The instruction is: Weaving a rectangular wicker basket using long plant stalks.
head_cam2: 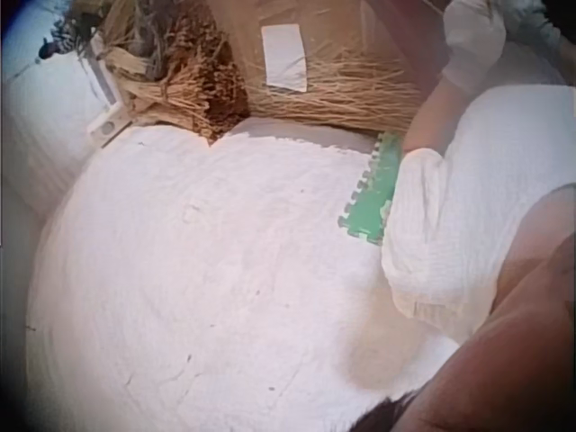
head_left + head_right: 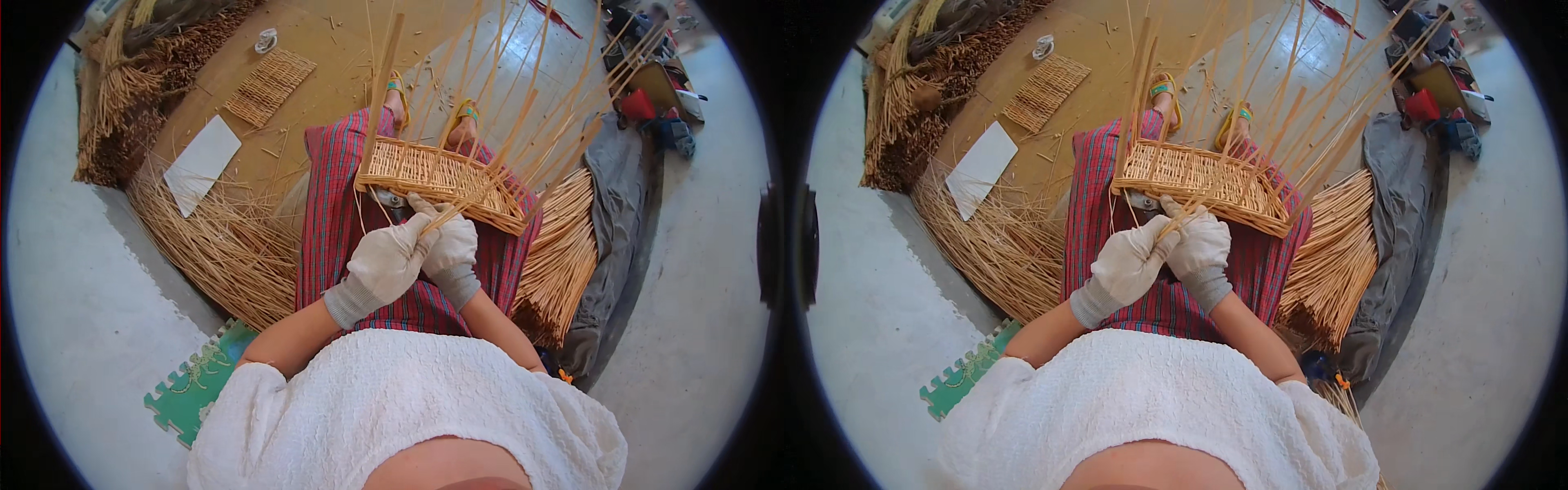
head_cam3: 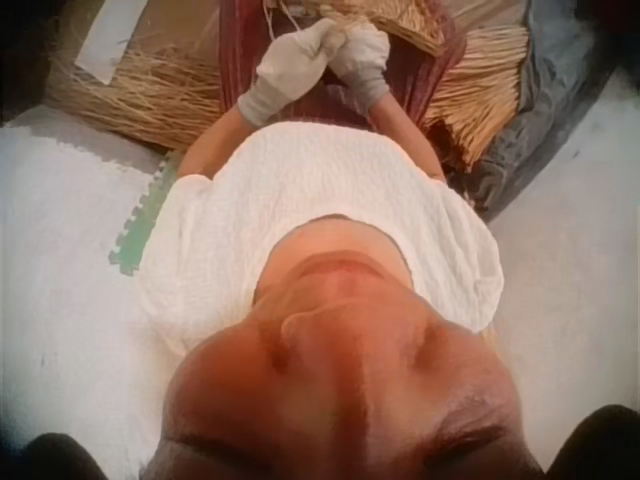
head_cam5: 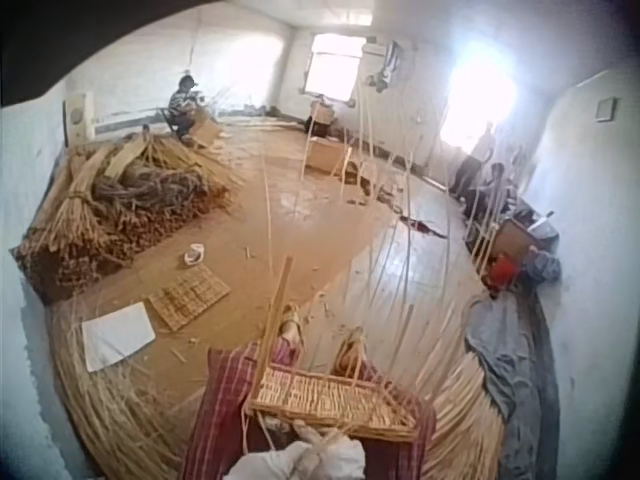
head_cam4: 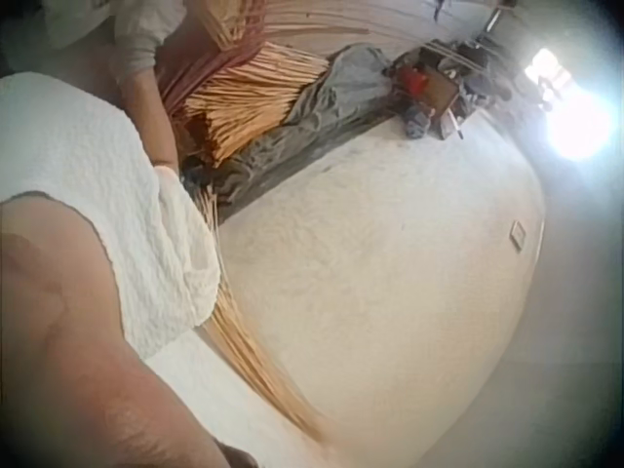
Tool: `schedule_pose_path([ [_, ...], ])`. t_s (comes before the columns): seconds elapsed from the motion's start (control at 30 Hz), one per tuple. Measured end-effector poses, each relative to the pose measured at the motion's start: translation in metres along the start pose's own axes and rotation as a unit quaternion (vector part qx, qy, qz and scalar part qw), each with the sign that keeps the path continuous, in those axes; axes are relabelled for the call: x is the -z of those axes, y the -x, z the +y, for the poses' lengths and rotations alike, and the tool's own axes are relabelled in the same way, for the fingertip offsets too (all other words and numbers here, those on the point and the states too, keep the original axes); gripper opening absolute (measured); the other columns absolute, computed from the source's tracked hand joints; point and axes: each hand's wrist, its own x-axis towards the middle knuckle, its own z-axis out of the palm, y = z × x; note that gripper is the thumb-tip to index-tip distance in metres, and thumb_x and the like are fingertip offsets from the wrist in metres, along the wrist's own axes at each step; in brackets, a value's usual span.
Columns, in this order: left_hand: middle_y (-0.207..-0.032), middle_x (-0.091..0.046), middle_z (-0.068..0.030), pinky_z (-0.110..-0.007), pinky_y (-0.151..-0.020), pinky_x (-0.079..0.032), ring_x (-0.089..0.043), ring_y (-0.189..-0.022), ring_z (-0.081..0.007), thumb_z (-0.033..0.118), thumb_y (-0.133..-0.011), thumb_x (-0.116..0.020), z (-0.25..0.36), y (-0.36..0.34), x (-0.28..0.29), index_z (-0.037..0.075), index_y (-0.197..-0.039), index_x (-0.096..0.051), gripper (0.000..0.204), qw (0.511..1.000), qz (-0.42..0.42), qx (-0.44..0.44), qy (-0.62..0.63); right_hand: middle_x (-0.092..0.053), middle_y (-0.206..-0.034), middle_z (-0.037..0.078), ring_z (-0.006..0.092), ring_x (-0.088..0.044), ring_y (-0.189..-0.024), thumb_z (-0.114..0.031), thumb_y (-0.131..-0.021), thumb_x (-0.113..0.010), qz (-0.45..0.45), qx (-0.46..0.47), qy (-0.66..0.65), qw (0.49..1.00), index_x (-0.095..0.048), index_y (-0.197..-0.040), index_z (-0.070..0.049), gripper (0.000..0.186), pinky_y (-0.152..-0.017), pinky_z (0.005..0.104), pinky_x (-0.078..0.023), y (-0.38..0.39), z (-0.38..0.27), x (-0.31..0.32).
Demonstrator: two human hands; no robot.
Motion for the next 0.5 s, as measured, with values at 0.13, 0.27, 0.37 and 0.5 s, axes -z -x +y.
schedule_pose_path([
  [0.13, -0.084, -0.063, -0.0208, -0.041, -0.065, -0.051, -0.064, -0.076, -0.0382, 0.022, -0.098, -0.055, 0.009, 0.000, -0.005, 0.008, -0.114, -0.059, 0.022, 1.000, -0.009, 0.009, -0.020, -0.062, -0.096, 0.012, 0.0313, -0.064, -0.081, -0.041, -0.083, -0.062, -0.038, 0.007, 0.007, 0.999, -0.060, -0.130, -0.026, 0.050, -0.071, 0.0411, -0.051, -0.005, -0.001, 0.010],
  [0.27, -0.079, -0.063, -0.0169, -0.043, -0.062, -0.051, -0.066, -0.075, -0.0350, 0.023, -0.094, -0.058, 0.018, 0.008, -0.011, 0.012, -0.108, -0.060, 0.018, 0.978, -0.172, -0.097, -0.064, -0.061, -0.092, 0.013, 0.0330, -0.065, -0.080, -0.046, -0.078, -0.068, -0.110, 0.036, -0.041, 0.992, -0.057, -0.132, -0.027, 0.059, -0.066, 0.0414, -0.052, 0.011, 0.011, 0.028],
  [0.37, -0.077, -0.063, -0.0132, -0.042, -0.061, -0.052, -0.067, -0.074, -0.0311, 0.021, -0.091, -0.058, 0.004, 0.006, -0.006, 0.014, -0.107, -0.060, 0.017, 0.955, -0.122, -0.095, -0.253, -0.062, -0.095, 0.014, 0.0341, -0.065, -0.085, -0.043, -0.079, -0.070, -0.142, 0.001, -0.032, 0.989, -0.058, -0.128, -0.024, 0.054, -0.071, 0.0432, -0.053, 0.035, 0.026, 0.033],
  [0.5, -0.074, -0.061, -0.0085, -0.039, -0.057, -0.050, -0.065, -0.068, -0.0281, 0.015, -0.088, -0.051, -0.042, -0.011, 0.009, 0.010, -0.119, -0.057, 0.032, 0.928, 0.048, -0.077, -0.361, -0.063, -0.097, 0.013, 0.0346, -0.064, -0.090, -0.036, -0.080, -0.070, -0.113, -0.080, -0.047, 0.989, -0.057, -0.126, -0.021, 0.050, -0.076, 0.0453, -0.053, 0.061, 0.045, 0.026],
])
